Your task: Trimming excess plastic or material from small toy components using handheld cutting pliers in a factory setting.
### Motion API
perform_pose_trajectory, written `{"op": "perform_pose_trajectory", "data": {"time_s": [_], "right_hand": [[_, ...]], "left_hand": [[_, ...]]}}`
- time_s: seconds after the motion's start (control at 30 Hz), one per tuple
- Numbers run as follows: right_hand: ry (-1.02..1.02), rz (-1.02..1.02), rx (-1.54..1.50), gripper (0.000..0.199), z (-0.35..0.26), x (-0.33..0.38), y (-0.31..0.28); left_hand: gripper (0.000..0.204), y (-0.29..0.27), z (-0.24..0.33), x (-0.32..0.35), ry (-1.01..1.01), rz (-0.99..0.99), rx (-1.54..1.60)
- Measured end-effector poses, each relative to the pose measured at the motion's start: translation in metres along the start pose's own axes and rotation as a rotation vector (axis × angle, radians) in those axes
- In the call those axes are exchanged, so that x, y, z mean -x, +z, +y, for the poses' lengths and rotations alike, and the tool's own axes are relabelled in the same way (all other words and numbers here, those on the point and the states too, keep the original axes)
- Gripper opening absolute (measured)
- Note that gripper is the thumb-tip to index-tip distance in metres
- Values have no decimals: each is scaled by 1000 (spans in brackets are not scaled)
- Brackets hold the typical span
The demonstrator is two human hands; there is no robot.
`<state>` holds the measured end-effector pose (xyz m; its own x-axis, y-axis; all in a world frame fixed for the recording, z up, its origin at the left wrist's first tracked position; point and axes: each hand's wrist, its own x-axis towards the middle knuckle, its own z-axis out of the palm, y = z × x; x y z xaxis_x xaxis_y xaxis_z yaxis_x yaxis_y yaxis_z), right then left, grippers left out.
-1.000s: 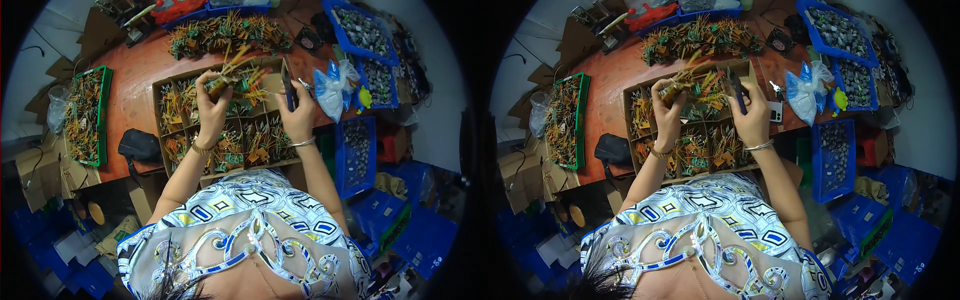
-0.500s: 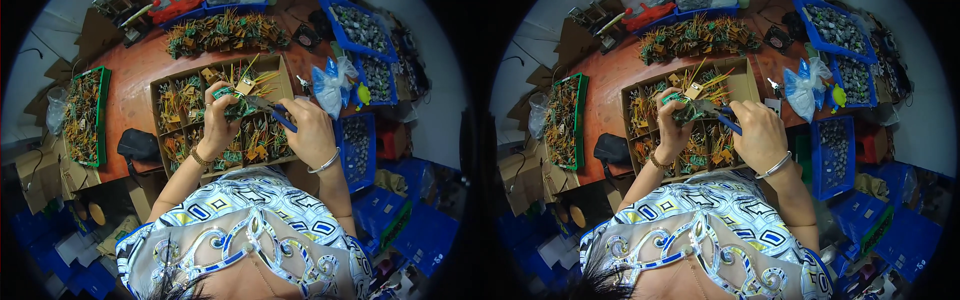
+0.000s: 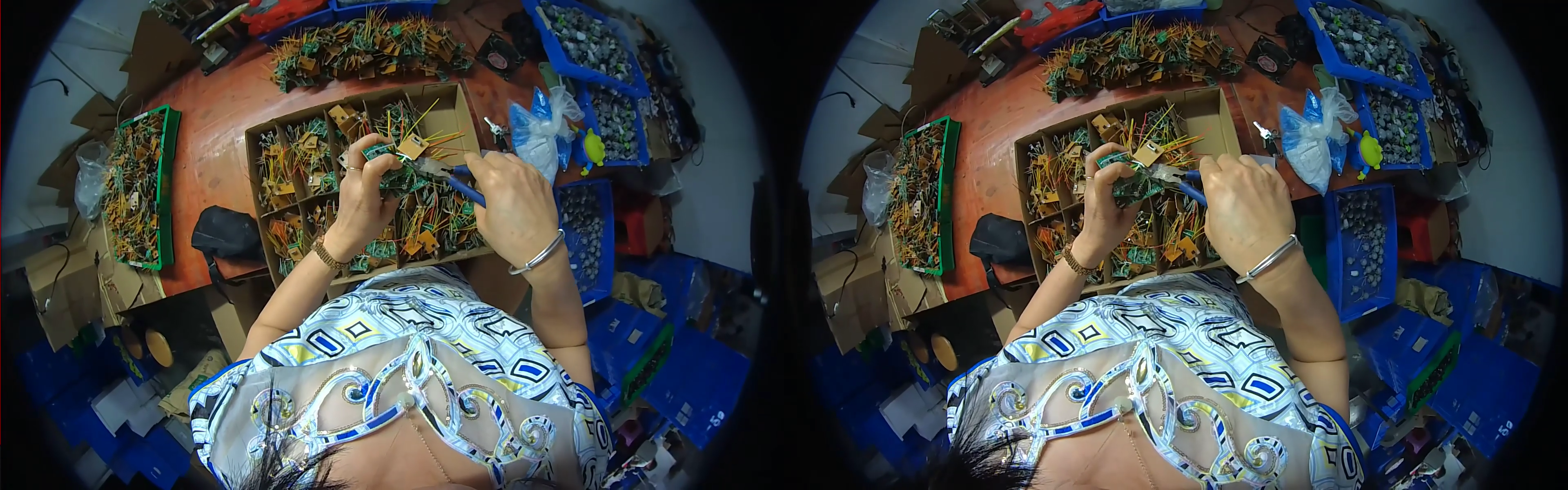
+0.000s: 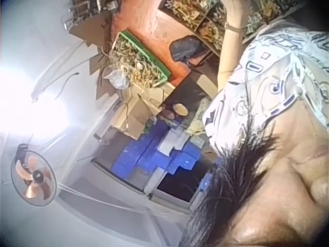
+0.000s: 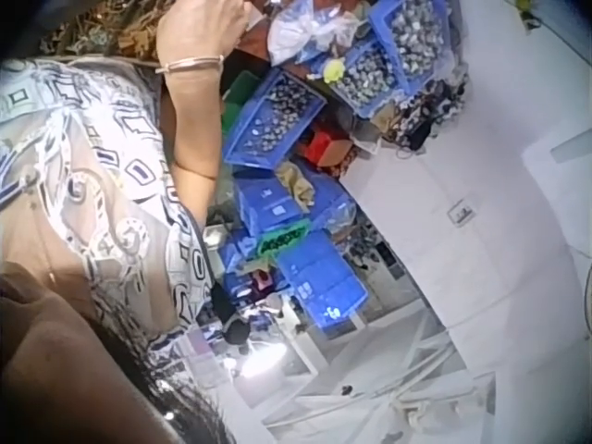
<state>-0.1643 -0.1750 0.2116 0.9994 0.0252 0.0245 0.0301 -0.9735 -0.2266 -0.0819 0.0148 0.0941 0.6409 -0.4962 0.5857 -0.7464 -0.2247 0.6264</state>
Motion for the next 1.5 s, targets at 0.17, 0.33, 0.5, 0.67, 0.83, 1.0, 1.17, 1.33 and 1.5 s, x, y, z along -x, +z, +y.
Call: {"op": "perform_pose_trajectory", "data": {"time_s": [0.17,0.33,0.5,0.67,0.83,1.0,1.17,1.33,1.5], "right_hand": [[-36,-6,10,38,4,-3,-3],[-30,-118,-18,38,13,-12,-1],[-50,-142,7,31,15,-15,-2],[-69,-287,-163,25,34,-26,-3],[-8,-162,-861,21,38,-26,12],[-266,212,-652,30,5,-36,46],[-227,122,-650,24,5,-36,64],[-45,-7,-1152,17,24,-49,87],[320,138,-1584,18,11,-56,93]], "left_hand": [[66,-1,2,0,-17,-16,9],[66,-2,2,3,-62,-62,18],[62,-5,6,2,-52,-72,43],[57,-7,3,2,-113,-114,198],[52,-6,-1,5,-212,-111,336],[57,-6,9,7,-241,-240,259],[59,-10,7,7,-226,-269,274],[54,-13,6,6,-163,-249,321],[48,-21,-15,-9,-60,-381,293]]}}
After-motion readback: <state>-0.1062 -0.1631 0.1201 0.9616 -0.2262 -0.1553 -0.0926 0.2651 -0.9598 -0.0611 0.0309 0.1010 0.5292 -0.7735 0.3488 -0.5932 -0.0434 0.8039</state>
